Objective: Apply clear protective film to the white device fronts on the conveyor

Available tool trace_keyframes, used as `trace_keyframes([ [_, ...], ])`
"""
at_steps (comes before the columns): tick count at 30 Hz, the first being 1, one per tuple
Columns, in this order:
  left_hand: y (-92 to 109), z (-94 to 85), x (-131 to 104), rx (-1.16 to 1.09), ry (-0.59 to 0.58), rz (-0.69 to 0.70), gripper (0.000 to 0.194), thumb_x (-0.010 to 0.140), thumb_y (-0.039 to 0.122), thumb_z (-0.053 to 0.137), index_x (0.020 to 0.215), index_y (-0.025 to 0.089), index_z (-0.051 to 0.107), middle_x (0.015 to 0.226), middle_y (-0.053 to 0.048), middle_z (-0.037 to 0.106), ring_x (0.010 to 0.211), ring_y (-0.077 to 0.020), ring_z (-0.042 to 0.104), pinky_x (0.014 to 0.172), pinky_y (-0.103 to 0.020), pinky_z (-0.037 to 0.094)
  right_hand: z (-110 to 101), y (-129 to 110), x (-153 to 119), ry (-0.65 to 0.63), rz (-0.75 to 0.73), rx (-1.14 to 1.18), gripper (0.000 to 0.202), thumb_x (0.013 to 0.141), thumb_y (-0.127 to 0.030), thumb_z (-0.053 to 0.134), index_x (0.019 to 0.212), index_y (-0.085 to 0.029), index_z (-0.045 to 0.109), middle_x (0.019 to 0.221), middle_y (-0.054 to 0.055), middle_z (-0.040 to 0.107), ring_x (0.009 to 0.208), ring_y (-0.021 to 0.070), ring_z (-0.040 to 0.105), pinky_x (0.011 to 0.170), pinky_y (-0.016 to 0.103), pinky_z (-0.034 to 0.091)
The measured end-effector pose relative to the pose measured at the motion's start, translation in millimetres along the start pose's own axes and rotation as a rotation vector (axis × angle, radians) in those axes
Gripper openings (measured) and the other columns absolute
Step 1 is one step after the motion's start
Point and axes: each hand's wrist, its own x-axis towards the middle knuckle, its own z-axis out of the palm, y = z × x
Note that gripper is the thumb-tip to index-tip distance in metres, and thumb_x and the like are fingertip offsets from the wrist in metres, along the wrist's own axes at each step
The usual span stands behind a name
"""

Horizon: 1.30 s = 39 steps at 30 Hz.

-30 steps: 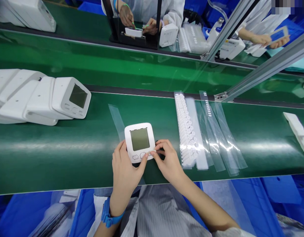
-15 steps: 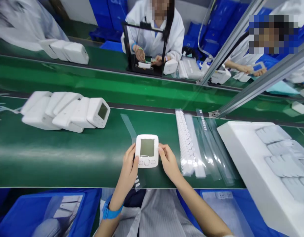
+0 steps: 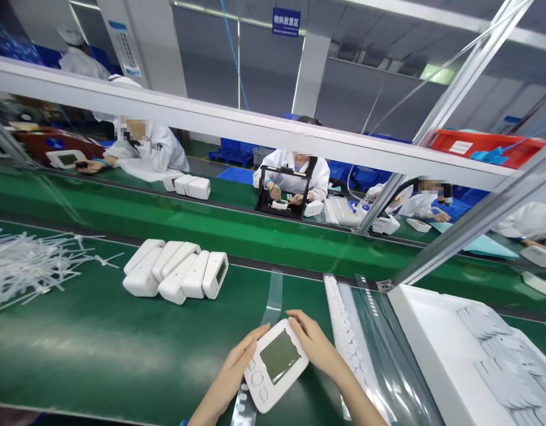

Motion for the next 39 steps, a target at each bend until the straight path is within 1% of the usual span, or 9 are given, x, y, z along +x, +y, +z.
trace_keyframes([
  [4, 3.3, -8.5, 2.1, -0.231, 0.026, -0.155, 0.058, 0.080, 0.061, 0.067, 0.122, 0.021, 0.070, 0.135, -0.012, 0.064, 0.124, -0.0325, 0.060, 0.107, -0.043, 0.043, -2.3, -20.7, 5.8, -0.216, 0.060, 0.061, 0.049, 0.096, -0.060, 0.042, 0.120, -0.024, 0.062, 0.103, 0.006, 0.071, 0.095, 0.0235, 0.069, 0.082, 0.039, 0.056],
  [8, 2.2, -9.5, 8.0, -0.453, 0.199, -0.203, 0.060, 0.068, 0.059, 0.079, 0.114, 0.019, 0.075, 0.118, -0.014, 0.074, 0.110, -0.0344, 0.068, 0.100, -0.044, 0.048, 2.2, -16.4, 9.2, -0.442, 0.268, 0.237, 0.071, 0.090, -0.061, 0.054, 0.147, -0.026, 0.031, 0.092, 0.004, 0.072, 0.078, 0.0197, 0.073, 0.067, 0.031, 0.059],
  [12, -6.4, -1.1, 16.1, -0.624, 0.304, -0.173, 0.061, 0.066, 0.059, 0.081, 0.114, 0.022, 0.075, 0.122, -0.014, 0.072, 0.117, -0.0352, 0.065, 0.100, -0.042, 0.050, 14.1, -5.1, 14.7, -0.315, 0.272, 0.375, 0.072, 0.085, -0.063, 0.060, 0.141, -0.027, 0.034, 0.110, 0.006, 0.068, 0.092, 0.0204, 0.072, 0.074, 0.032, 0.061],
  [18, -22.5, 3.3, 24.8, -0.595, 0.282, -0.149, 0.065, 0.069, 0.063, 0.076, 0.121, 0.024, 0.070, 0.139, -0.011, 0.062, 0.130, -0.0361, 0.054, 0.103, -0.040, 0.048, 19.9, 1.6, 23.4, -0.215, 0.259, 0.435, 0.068, 0.084, -0.064, 0.062, 0.137, -0.031, 0.035, 0.121, 0.006, 0.064, 0.094, 0.0225, 0.071, 0.077, 0.039, 0.061],
  [23, -6.3, 8.7, 19.6, -0.333, 0.240, 0.031, 0.063, 0.080, 0.059, 0.068, 0.133, 0.026, 0.061, 0.154, -0.008, 0.045, 0.140, -0.0341, 0.043, 0.110, -0.038, 0.043, 13.1, -20.6, 30.9, -0.072, 0.190, 0.349, 0.072, 0.084, -0.068, 0.059, 0.137, -0.029, 0.029, 0.119, 0.008, 0.064, 0.081, 0.0198, 0.069, 0.064, 0.032, 0.056],
  [27, 12.9, 20.1, 9.2, -0.242, 0.276, 0.155, 0.060, 0.088, 0.052, 0.061, 0.142, 0.028, 0.050, 0.159, -0.007, 0.036, 0.143, -0.0311, 0.039, 0.111, -0.036, 0.043, 16.2, -47.9, 31.0, 0.081, 0.058, 0.322, 0.060, 0.093, -0.064, 0.047, 0.137, -0.029, 0.027, 0.124, 0.009, 0.062, 0.095, 0.0217, 0.066, 0.073, 0.034, 0.053],
  [31, 28.2, 18.8, -0.8, -0.119, 0.343, 0.198, 0.055, 0.095, 0.047, 0.053, 0.146, 0.028, 0.045, 0.160, -0.006, 0.033, 0.147, -0.0290, 0.031, 0.113, -0.037, 0.041, 16.7, -63.6, 23.7, -0.014, 0.027, 0.323, 0.068, 0.094, -0.061, 0.047, 0.148, -0.028, 0.021, 0.130, 0.012, 0.059, 0.102, 0.0237, 0.064, 0.077, 0.035, 0.053],
  [35, 44.8, 12.0, -10.1, 0.047, 0.313, 0.232, 0.052, 0.098, 0.042, 0.049, 0.148, 0.031, 0.039, 0.161, -0.004, 0.033, 0.149, -0.0259, 0.028, 0.116, -0.036, 0.036, 10.9, -67.1, 15.1, -0.169, 0.073, 0.405, 0.086, 0.093, -0.062, 0.048, 0.157, -0.032, 0.000, 0.139, 0.012, 0.054, 0.092, 0.0228, 0.067, 0.068, 0.033, 0.053],
  [39, 59.1, 16.3, -17.7, 0.087, 0.331, 0.309, 0.049, 0.100, 0.038, 0.047, 0.148, 0.036, 0.038, 0.161, 0.000, 0.032, 0.149, -0.0233, 0.028, 0.117, -0.033, 0.035, 6.4, -69.4, 9.8, -0.249, 0.016, 0.475, 0.092, 0.093, -0.055, 0.054, 0.156, -0.037, -0.011, 0.156, 0.008, 0.036, 0.116, 0.0267, 0.059, 0.090, 0.040, 0.052],
])
